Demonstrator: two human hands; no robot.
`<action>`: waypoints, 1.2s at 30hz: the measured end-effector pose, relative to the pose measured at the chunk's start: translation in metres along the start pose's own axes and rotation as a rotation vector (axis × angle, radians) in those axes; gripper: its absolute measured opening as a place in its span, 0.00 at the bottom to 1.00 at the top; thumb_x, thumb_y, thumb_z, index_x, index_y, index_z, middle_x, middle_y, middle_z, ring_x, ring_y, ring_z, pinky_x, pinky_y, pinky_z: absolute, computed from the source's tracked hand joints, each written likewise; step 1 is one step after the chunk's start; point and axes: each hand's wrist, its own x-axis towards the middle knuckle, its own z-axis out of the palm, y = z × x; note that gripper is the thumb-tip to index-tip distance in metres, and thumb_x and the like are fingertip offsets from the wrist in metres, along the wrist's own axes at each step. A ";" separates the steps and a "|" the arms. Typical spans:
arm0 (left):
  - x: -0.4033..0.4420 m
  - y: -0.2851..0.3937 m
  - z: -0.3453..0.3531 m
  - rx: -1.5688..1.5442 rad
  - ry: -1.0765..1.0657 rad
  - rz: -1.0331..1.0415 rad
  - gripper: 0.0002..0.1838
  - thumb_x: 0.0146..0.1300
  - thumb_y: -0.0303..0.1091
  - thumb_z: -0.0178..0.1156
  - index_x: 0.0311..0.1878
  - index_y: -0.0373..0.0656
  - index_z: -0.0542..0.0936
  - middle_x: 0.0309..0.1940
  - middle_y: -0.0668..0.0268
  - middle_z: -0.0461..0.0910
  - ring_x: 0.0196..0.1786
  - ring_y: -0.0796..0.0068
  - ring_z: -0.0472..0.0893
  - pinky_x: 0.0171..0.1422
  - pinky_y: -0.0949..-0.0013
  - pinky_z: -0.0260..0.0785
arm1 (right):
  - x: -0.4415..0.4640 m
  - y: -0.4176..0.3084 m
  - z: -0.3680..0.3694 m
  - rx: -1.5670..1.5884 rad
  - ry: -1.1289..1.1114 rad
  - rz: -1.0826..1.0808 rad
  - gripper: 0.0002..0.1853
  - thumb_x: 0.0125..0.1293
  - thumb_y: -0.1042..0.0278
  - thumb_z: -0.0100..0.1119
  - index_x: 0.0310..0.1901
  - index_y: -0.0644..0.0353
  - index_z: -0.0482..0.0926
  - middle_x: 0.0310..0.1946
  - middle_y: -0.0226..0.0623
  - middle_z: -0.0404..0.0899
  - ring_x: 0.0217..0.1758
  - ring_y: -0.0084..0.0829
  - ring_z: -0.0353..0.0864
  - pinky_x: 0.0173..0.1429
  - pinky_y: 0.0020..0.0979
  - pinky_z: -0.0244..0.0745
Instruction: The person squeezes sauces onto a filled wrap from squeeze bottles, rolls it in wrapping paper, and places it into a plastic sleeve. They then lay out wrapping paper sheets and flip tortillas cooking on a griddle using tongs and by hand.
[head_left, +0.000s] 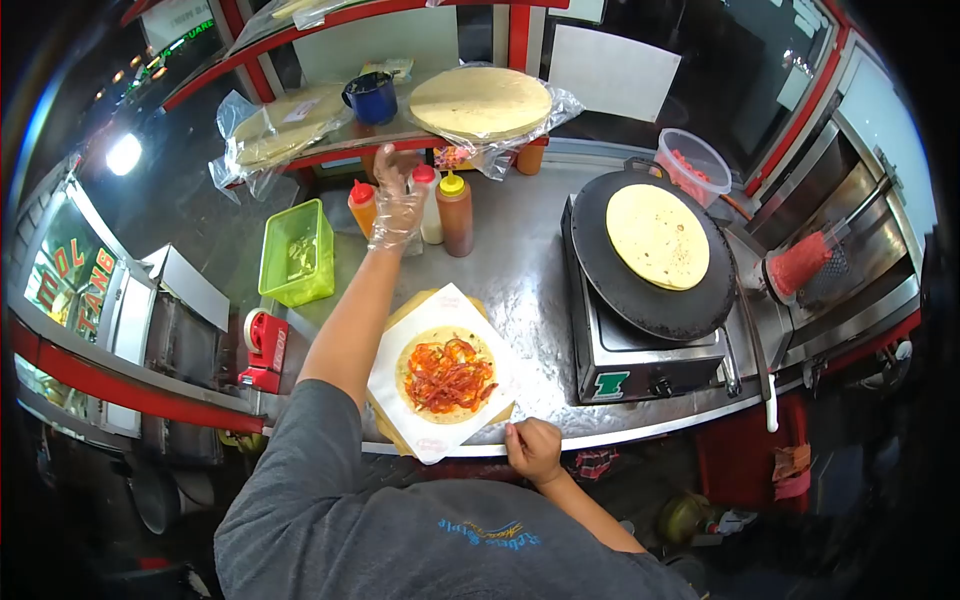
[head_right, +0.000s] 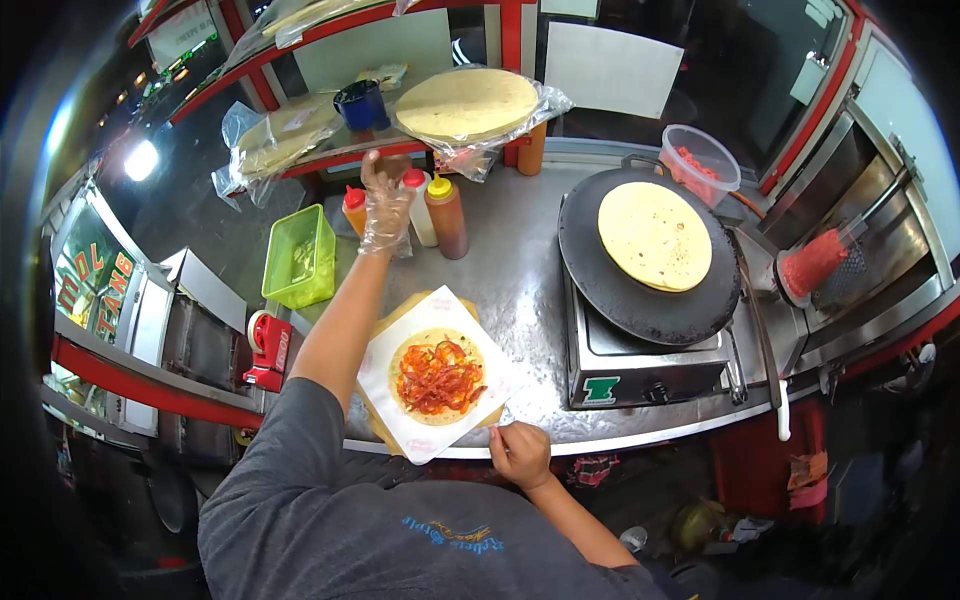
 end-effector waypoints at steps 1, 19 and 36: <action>-0.001 -0.001 -0.003 0.171 -0.061 -0.008 0.43 0.59 0.22 0.71 0.78 0.39 0.63 0.71 0.48 0.76 0.75 0.51 0.77 0.79 0.55 0.69 | 0.001 0.000 0.000 -0.002 0.005 0.002 0.11 0.65 0.77 0.71 0.25 0.60 0.79 0.18 0.38 0.73 0.19 0.42 0.74 0.25 0.42 0.68; -0.062 0.115 -0.014 0.788 -0.110 -0.265 0.36 0.56 0.27 0.79 0.68 0.44 0.76 0.66 0.54 0.81 0.68 0.59 0.80 0.75 0.60 0.72 | -0.011 0.002 0.006 0.434 0.087 0.580 0.11 0.76 0.71 0.65 0.33 0.65 0.83 0.26 0.34 0.83 0.25 0.30 0.81 0.32 0.33 0.75; -0.230 0.365 -0.060 0.281 -0.880 -0.377 0.34 0.63 0.37 0.80 0.71 0.49 0.78 0.68 0.59 0.84 0.76 0.52 0.78 0.85 0.39 0.59 | 0.099 0.034 -0.018 0.518 -0.248 0.546 0.32 0.65 0.66 0.78 0.67 0.61 0.74 0.59 0.43 0.81 0.63 0.36 0.81 0.68 0.42 0.78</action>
